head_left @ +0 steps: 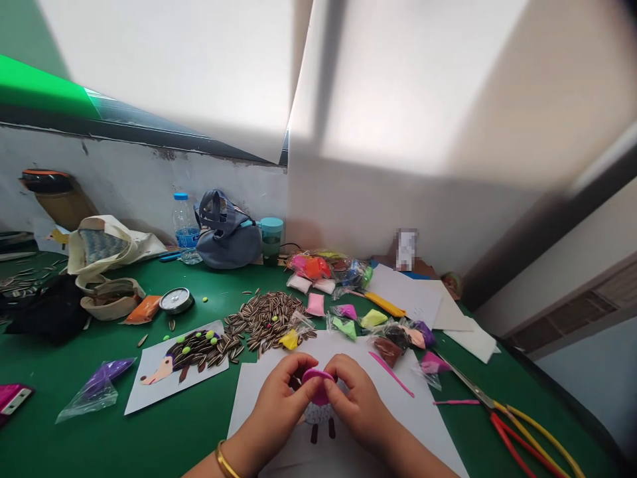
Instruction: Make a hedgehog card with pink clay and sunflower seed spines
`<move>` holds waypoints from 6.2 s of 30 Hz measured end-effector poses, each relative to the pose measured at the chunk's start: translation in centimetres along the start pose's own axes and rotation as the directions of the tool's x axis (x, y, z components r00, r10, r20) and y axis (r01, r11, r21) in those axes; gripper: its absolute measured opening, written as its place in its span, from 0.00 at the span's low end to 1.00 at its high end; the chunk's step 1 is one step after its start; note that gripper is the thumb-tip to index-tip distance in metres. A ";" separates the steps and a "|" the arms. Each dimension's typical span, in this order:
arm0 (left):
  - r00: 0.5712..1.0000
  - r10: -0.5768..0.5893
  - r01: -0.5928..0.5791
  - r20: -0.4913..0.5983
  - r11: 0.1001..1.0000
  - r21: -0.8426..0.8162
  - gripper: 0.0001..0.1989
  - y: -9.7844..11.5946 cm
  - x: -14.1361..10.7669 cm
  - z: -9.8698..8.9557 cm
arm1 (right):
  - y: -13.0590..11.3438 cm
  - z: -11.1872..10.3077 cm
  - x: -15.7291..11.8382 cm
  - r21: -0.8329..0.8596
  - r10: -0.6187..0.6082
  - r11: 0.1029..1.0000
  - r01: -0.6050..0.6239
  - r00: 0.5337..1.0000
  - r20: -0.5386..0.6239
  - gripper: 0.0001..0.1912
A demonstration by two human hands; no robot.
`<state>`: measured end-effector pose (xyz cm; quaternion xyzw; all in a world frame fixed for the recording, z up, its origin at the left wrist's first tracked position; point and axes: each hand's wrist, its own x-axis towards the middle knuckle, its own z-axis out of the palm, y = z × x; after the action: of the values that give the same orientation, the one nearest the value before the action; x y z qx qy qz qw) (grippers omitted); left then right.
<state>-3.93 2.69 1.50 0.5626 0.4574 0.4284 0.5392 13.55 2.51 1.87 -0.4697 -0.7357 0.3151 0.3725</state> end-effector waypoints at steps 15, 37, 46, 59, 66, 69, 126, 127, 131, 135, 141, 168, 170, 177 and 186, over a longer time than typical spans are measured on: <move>1.000 0.021 -0.021 -0.006 0.999 0.037 0.12 0.0 0.0 0.0 | 0.2 0.3 0.1 -0.069 -0.006 0.998 0.010 0.998 0.060 0.05; 0.995 -0.096 0.097 0.012 0.983 -0.153 0.18 -0.7 0.3 0.1 | 0.5 -0.4 0.2 0.097 0.054 0.994 -0.056 0.998 0.018 0.09; 1.000 -0.009 0.009 0.012 0.999 -0.038 0.15 -0.3 0.3 0.0 | 0.3 0.2 0.0 0.024 0.035 0.999 -0.036 0.998 0.059 0.04; 1.000 -0.001 0.001 0.002 1.000 -0.018 0.15 -0.3 0.1 0.0 | 0.2 -0.1 0.1 0.047 0.040 0.998 -0.042 0.998 0.039 0.07; 1.000 -0.015 0.015 -0.004 1.000 0.006 0.15 -0.5 0.3 -0.2 | 0.1 -0.3 0.1 0.044 0.032 0.999 -0.032 0.999 0.009 0.07; 1.000 -0.009 0.008 -0.023 0.999 -0.052 0.17 -0.3 0.2 -0.1 | 0.1 -0.3 0.1 0.040 0.041 0.998 -0.042 0.999 0.013 0.08; 0.999 0.048 -0.049 0.015 0.996 0.074 0.14 0.5 0.0 -0.2 | 0.2 0.2 0.1 -0.043 -0.016 0.999 0.019 0.997 0.070 0.04; 0.998 0.054 -0.055 0.013 0.996 0.071 0.14 0.4 0.0 -0.2 | 0.2 0.2 0.1 -0.027 -0.025 0.999 0.026 0.997 0.068 0.03; 0.999 0.050 -0.050 -0.007 0.998 0.049 0.15 0.3 -0.1 -0.3 | 0.1 -0.1 0.2 0.026 -0.058 0.998 0.056 0.996 0.061 0.05; 0.999 0.040 -0.039 -0.022 0.998 0.048 0.17 0.2 -0.2 -0.2 | 0.2 0.1 0.2 -0.009 -0.058 0.998 0.059 0.997 0.042 0.06; 0.993 0.109 -0.112 0.034 0.986 0.122 0.13 0.5 -0.1 -0.3 | 0.1 0.2 0.0 -0.031 -0.051 0.998 0.052 0.997 0.058 0.04; 0.999 0.033 -0.033 0.028 0.999 0.027 0.12 0.5 -0.2 -0.2 | 0.7 0.8 0.0 -0.055 -0.070 0.996 0.074 0.995 0.068 0.06; 0.997 0.063 -0.065 0.043 0.997 0.051 0.11 0.5 -0.3 -0.2 | 0.7 0.9 -0.1 -0.058 -0.081 0.995 0.084 0.995 0.056 0.05; 0.997 0.068 -0.068 0.025 0.997 0.021 0.12 -0.1 0.0 -0.2 | 0.5 0.5 0.1 -0.023 -0.095 0.995 0.096 0.995 0.027 0.06; 0.999 0.028 -0.029 -0.015 0.999 -0.018 0.14 -0.1 0.0 -0.2 | 0.5 0.6 -0.1 -0.027 -0.096 0.995 0.096 0.995 0.016 0.07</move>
<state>-4.16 2.72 1.45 0.5609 0.4492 0.4443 0.5350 13.33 2.57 1.11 -0.4367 -0.7645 0.2900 0.3752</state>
